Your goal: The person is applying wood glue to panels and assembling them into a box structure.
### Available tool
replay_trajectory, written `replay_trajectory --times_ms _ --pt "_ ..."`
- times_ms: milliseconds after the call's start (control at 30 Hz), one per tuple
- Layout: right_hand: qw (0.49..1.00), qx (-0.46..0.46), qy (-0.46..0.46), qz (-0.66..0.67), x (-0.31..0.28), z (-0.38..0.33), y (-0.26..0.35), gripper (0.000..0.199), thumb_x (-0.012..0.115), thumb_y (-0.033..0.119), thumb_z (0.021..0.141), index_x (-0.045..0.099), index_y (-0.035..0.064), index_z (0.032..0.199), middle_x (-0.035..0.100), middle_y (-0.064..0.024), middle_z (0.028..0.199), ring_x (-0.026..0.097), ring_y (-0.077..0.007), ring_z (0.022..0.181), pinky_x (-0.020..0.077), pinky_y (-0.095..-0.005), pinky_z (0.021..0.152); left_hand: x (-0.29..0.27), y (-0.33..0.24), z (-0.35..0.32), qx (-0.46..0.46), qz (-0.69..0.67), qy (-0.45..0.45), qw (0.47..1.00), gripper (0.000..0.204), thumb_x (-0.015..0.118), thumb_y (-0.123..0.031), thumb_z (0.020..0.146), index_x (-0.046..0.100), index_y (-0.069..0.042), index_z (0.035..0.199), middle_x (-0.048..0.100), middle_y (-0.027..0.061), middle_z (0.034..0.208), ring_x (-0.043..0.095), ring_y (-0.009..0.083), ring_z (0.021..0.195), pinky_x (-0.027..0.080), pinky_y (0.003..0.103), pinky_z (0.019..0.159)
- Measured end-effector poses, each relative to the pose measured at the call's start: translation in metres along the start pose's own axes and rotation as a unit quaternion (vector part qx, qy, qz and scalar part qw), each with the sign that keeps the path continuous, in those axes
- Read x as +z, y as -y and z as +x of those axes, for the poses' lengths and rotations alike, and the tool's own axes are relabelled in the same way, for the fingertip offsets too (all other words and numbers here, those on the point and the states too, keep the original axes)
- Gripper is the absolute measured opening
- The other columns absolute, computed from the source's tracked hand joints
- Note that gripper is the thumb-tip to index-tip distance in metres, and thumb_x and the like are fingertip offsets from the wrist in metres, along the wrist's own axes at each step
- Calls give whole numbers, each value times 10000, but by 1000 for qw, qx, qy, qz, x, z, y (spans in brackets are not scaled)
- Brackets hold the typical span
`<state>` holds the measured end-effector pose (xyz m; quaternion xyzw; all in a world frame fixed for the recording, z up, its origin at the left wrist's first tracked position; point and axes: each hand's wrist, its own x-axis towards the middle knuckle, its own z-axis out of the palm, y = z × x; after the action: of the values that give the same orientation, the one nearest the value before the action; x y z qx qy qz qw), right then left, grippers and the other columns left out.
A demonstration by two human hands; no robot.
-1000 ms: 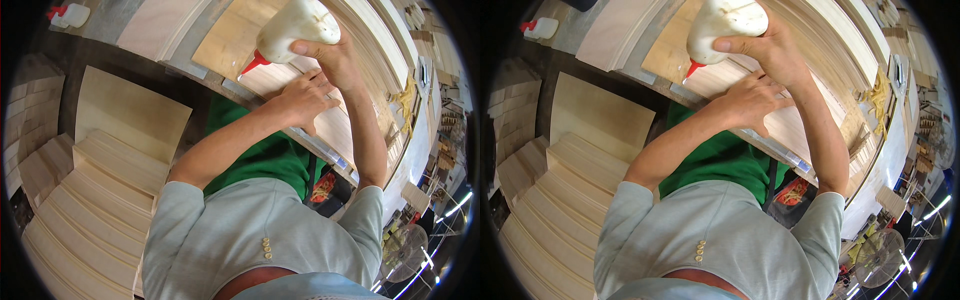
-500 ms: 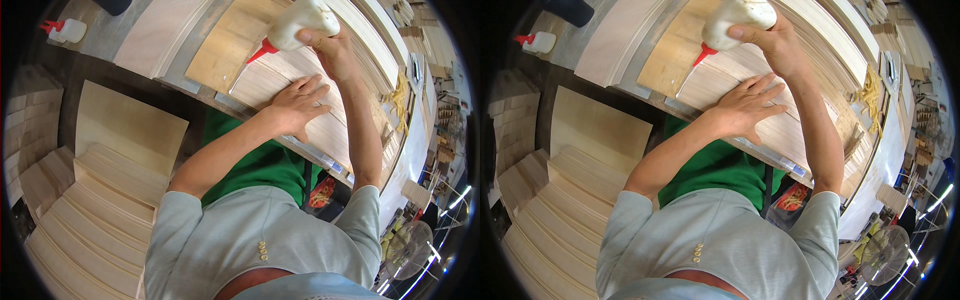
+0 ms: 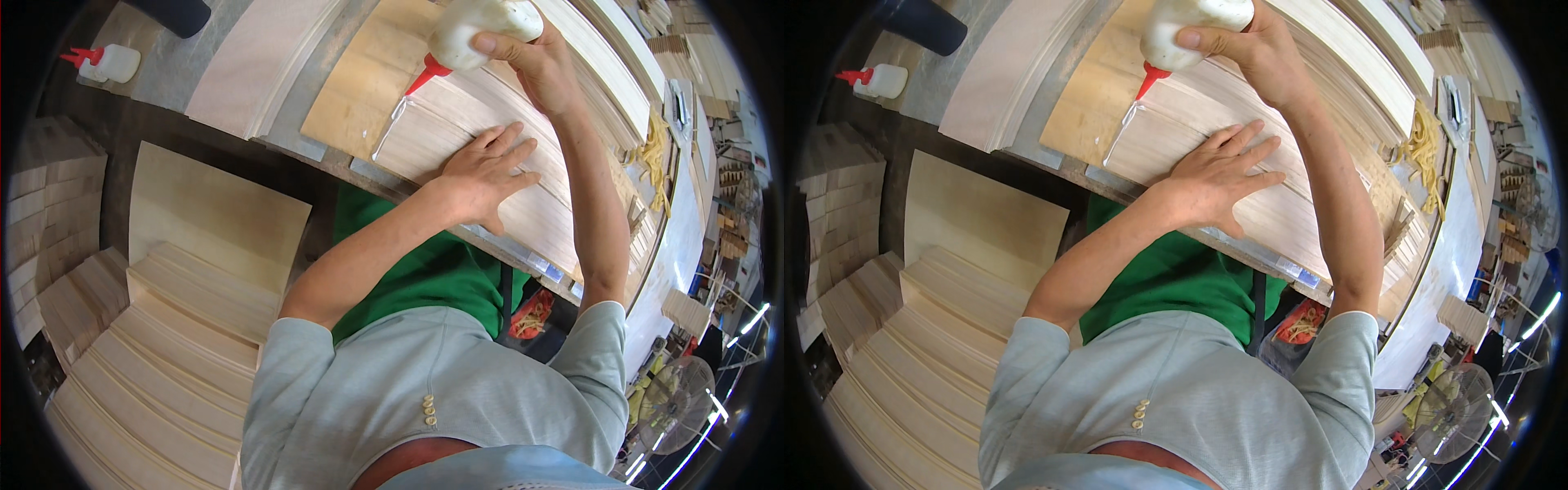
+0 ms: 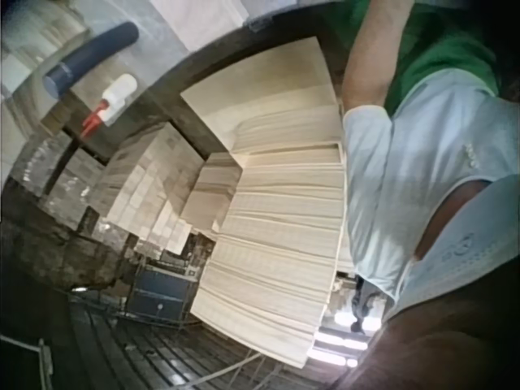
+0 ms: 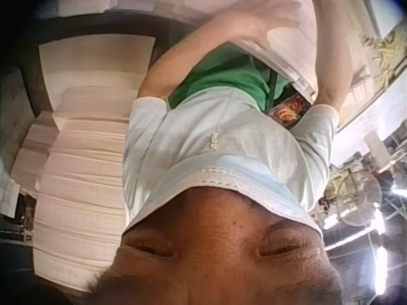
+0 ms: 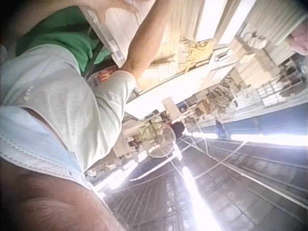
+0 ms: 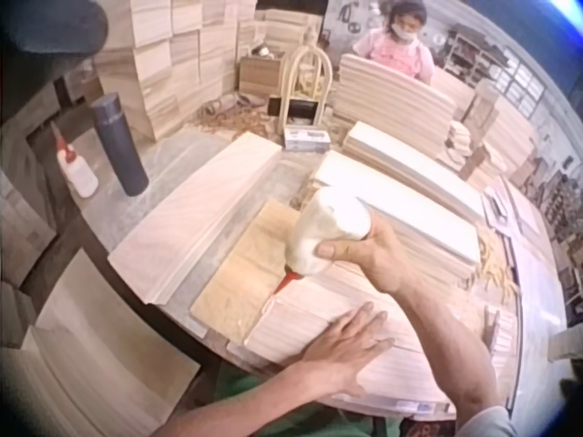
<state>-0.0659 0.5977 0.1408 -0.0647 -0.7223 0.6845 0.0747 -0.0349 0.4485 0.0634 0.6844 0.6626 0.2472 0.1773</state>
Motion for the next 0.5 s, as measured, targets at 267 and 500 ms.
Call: replay_trajectory --times_ms 267,500 --pt "999 -17 -24 18 -13 7 -1 523 729 24 796 539 33 1283 657 -78 1159 608 -174 1077 486 -327 942 -1 -2 1 -7 13 9 1000 875 824 -378 631 470 -209 1413 243 118 1573 107 323 1477 114 434 1206" --pt "994 -49 -84 -55 -27 11 6 584 751 67 793 496 30 1318 637 -82 1192 587 -176 1114 473 -335 962 2 -1 2 4 23 -6 1000 896 828 -387 606 474 -206 1410 276 135 1557 137 339 1469 154 452 1191"
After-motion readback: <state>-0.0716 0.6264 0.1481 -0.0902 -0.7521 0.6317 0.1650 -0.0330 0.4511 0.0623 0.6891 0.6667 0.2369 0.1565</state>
